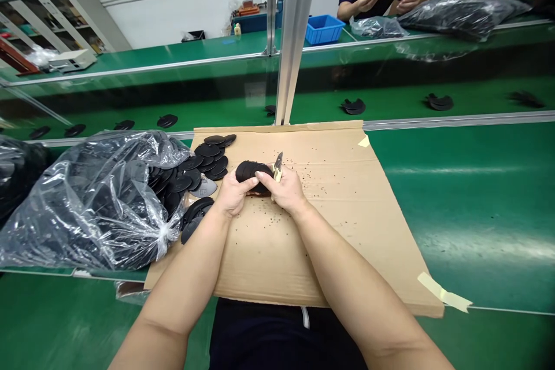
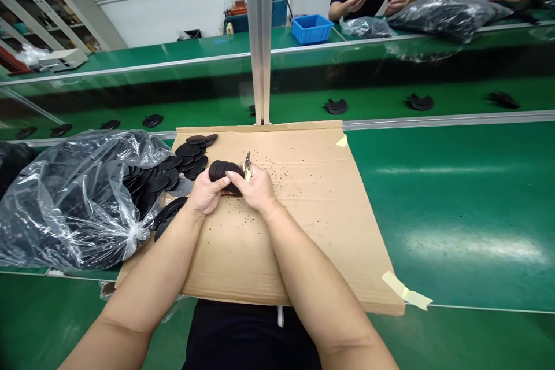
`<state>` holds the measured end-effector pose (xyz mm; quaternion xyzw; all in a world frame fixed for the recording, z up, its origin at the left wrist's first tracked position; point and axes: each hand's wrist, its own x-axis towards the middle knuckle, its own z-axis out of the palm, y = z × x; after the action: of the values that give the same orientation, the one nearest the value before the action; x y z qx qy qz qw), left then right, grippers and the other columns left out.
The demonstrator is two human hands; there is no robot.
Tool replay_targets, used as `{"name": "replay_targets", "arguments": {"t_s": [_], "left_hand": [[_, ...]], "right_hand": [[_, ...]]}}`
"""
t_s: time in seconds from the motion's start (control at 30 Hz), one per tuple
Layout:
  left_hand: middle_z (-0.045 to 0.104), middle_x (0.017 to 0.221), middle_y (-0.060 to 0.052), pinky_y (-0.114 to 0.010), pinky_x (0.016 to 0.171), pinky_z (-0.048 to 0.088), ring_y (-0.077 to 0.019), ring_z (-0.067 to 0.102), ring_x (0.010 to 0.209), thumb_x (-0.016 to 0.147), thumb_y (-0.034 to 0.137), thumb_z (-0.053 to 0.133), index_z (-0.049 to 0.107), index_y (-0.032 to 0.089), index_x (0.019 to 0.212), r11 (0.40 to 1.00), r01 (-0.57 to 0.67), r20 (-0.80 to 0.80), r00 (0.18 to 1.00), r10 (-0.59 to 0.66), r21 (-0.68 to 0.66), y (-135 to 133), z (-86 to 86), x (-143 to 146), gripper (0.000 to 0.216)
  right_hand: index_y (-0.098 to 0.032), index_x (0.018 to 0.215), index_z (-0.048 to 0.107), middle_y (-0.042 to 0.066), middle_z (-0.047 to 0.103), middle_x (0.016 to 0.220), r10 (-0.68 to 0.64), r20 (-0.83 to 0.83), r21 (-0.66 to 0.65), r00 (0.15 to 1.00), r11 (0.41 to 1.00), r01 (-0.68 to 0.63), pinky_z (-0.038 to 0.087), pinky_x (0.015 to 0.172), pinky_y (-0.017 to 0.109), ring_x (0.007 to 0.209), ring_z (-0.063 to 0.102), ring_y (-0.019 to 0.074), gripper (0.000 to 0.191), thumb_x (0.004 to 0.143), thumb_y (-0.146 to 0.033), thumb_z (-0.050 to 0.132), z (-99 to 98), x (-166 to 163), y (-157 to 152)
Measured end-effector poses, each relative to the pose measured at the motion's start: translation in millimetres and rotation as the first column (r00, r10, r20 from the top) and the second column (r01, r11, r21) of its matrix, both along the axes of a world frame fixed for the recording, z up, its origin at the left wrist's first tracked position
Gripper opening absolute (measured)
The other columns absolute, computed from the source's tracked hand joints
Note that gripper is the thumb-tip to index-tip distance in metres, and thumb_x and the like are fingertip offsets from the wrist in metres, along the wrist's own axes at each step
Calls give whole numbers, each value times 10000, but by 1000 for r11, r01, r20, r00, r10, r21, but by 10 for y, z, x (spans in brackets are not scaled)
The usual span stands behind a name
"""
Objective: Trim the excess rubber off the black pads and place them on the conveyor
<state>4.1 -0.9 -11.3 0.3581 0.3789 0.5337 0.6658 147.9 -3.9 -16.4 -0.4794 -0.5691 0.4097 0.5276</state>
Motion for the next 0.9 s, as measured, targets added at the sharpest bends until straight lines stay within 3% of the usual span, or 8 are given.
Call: {"name": "replay_targets", "arguments": {"t_s": [0.13, 0.27, 0.43, 0.73, 0.9], "left_hand": [[681, 880, -26, -223, 539, 517, -131, 630, 683, 670, 203, 774, 625, 183, 1019, 985, 6, 120, 993, 14, -171, 52, 32, -74, 381], [658, 807, -31, -151, 470, 473, -80, 591, 599, 775, 125, 653, 639, 140, 949, 949, 125, 241, 969, -54, -289, 66, 45, -118, 175], [633, 750, -23, -130, 453, 470, -65, 578, 553, 816, 99, 601, 633, 139, 956, 913, 237, 300, 944, -135, -334, 43, 63, -90, 150], [584, 675, -1, -99, 382, 405, -55, 557, 502, 798, 95, 612, 625, 139, 937, 894, 263, 321, 936, -146, -362, 31, 105, -108, 147], [577, 665, 5, -91, 388, 405, -45, 541, 490, 778, 73, 631, 634, 138, 970, 898, 267, 314, 936, -157, -349, 30, 75, -105, 203]], "right_hand": [[-178, 1048, 632, 42, 694, 895, 79, -121, 14, 989, 997, -78, 532, 783, 336, 805, 654, 180, 412, 784, -494, 644, 4, 21, -18], [-177, 942, 653, 38, 691, 830, 67, -3, 102, 998, 993, -67, 533, 750, 336, 740, 650, 175, 264, 784, -388, 639, 73, 31, -69], [-188, 879, 655, 57, 705, 911, 40, 88, 237, 995, 970, -60, 529, 805, 344, 802, 666, 185, 153, 817, -313, 591, 119, 19, -105], [-232, 921, 636, 49, 684, 912, 11, 285, 427, 958, 894, -137, 515, 837, 340, 870, 646, 190, 121, 868, -287, 543, 135, 17, -116], [-239, 896, 618, 56, 669, 873, -22, 379, 445, 925, 881, -161, 503, 836, 345, 864, 625, 198, 148, 889, -295, 481, 159, 8, -133]]}}
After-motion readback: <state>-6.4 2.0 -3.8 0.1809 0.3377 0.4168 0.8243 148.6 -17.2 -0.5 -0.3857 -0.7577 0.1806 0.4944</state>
